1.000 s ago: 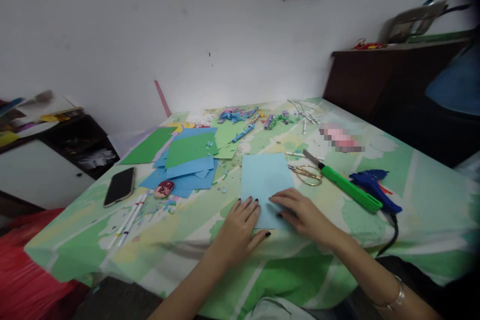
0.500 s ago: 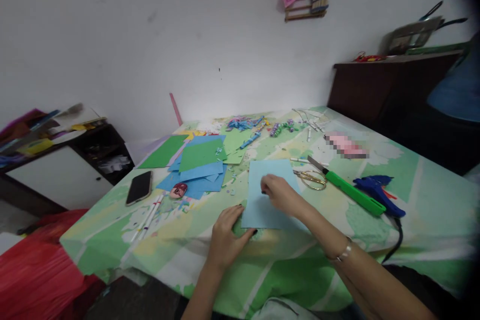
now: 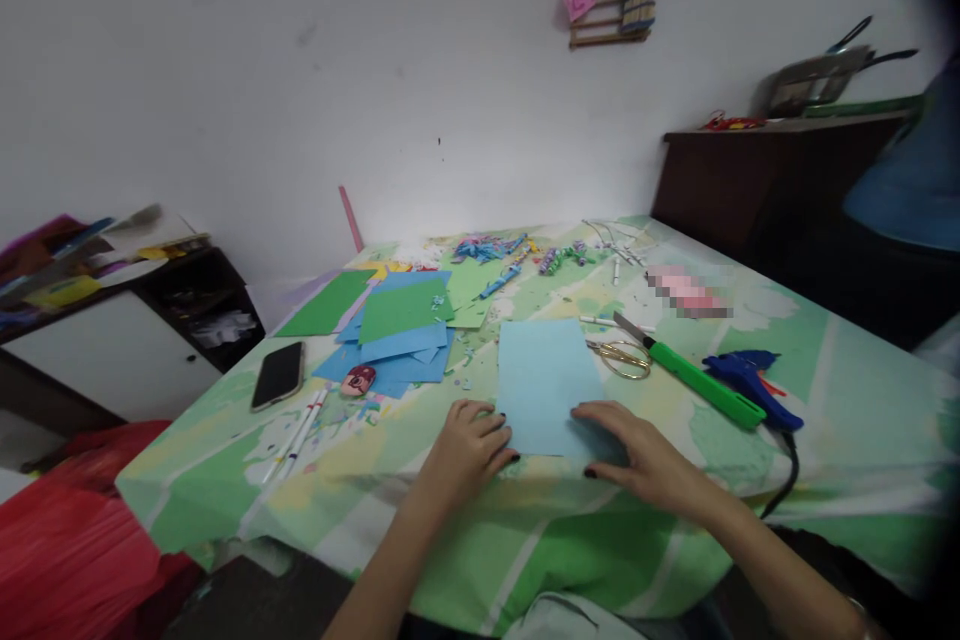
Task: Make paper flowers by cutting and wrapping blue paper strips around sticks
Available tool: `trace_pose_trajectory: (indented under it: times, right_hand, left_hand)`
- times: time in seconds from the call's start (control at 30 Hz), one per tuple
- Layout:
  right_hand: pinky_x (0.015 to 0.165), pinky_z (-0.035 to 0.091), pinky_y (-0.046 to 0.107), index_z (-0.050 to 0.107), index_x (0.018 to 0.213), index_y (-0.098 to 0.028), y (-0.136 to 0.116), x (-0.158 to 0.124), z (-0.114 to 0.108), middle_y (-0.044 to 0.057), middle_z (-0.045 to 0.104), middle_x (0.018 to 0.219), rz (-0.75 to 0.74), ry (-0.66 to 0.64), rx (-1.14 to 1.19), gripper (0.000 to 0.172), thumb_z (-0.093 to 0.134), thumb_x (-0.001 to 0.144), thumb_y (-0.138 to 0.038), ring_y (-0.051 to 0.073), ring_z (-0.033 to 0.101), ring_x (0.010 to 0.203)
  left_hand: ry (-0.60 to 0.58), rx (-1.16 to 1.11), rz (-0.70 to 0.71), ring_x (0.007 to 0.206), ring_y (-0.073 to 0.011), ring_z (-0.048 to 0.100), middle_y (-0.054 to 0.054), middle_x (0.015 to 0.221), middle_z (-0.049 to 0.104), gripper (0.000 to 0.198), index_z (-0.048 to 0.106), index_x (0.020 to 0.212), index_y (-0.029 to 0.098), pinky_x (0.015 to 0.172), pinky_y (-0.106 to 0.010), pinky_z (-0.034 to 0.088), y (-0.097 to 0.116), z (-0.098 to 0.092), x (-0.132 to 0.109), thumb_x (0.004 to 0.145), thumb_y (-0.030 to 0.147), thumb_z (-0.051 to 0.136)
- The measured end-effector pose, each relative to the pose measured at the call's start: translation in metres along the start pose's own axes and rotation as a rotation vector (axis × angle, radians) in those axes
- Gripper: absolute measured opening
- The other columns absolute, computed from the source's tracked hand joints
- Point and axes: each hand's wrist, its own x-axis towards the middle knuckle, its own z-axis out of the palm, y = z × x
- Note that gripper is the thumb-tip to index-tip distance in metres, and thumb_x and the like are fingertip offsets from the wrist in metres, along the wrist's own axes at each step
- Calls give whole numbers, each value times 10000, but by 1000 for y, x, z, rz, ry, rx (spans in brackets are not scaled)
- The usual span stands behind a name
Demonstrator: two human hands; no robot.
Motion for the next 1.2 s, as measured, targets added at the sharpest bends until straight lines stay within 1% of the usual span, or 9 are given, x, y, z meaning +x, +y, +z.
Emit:
trace_pose_trajectory:
  times: [0.13,0.2,0.3,0.37,0.47,0.57,0.7,0.93,1.2]
  right_hand:
    - [887,409,378,540,1100,-191,-2,-2,6,109,572,1079,-59,80,-15,365,582,758,-314,220,493,1034]
    - [856,417,378,552,1081,-193,-5,3,12,103,587,1029,-122,106,-37,307,552,789,-285,210,504,988]
    - [775,428,366,611,980,-193,-4,10,22,88,609,905,-190,138,-108,198,479,835,-219,195,521,876]
    - [720,429,339,641,899,-188,-1,11,24,81,609,834,-175,176,-119,210,436,854,-200,182,526,810]
    - [681,430,293,657,843,-184,6,9,17,69,607,801,-64,197,-44,212,448,846,-217,164,539,766]
    - [637,419,258,659,783,-184,12,5,3,46,605,759,83,133,9,210,463,830,-243,147,550,708]
    - [586,381,252,618,686,-169,16,3,-5,30,583,672,235,144,-98,242,475,805,-323,150,534,640]
    - [549,333,252,533,622,-175,16,6,-1,26,551,619,279,166,-265,278,445,799,-370,155,503,597]
    - [593,337,261,505,605,-175,15,6,3,34,551,635,318,200,-304,260,462,795,-348,169,504,646]
  left_hand:
    - [69,74,164,858,-171,563,-69,813,641,177,603,866,172,836,-404,414,5,3,8,849,184,428]
    - [121,40,171,793,-152,572,-67,786,643,182,602,865,165,775,-352,447,7,8,8,848,163,421]
    - [191,-139,33,736,-141,573,-62,771,660,167,624,848,159,693,-286,465,6,13,7,830,162,457]
    - [190,-296,-95,724,-137,575,-48,762,670,143,645,808,167,680,-265,462,3,13,6,806,169,502]
    - [112,-437,-274,728,-141,580,-34,744,669,115,670,754,184,685,-258,449,-2,9,6,765,177,555]
    - [50,-450,-422,704,-151,566,-37,697,642,113,673,706,180,651,-257,431,-6,6,7,744,223,575]
    - [77,-370,-570,665,-157,533,-33,649,606,178,640,644,163,616,-260,399,-10,7,9,731,303,573]
    - [73,-286,-651,630,-144,499,-11,614,568,209,576,607,158,590,-245,351,-10,11,11,743,309,526]
    - [25,-167,-626,664,-160,474,-20,632,535,217,496,606,164,598,-251,324,-9,16,12,783,289,478]
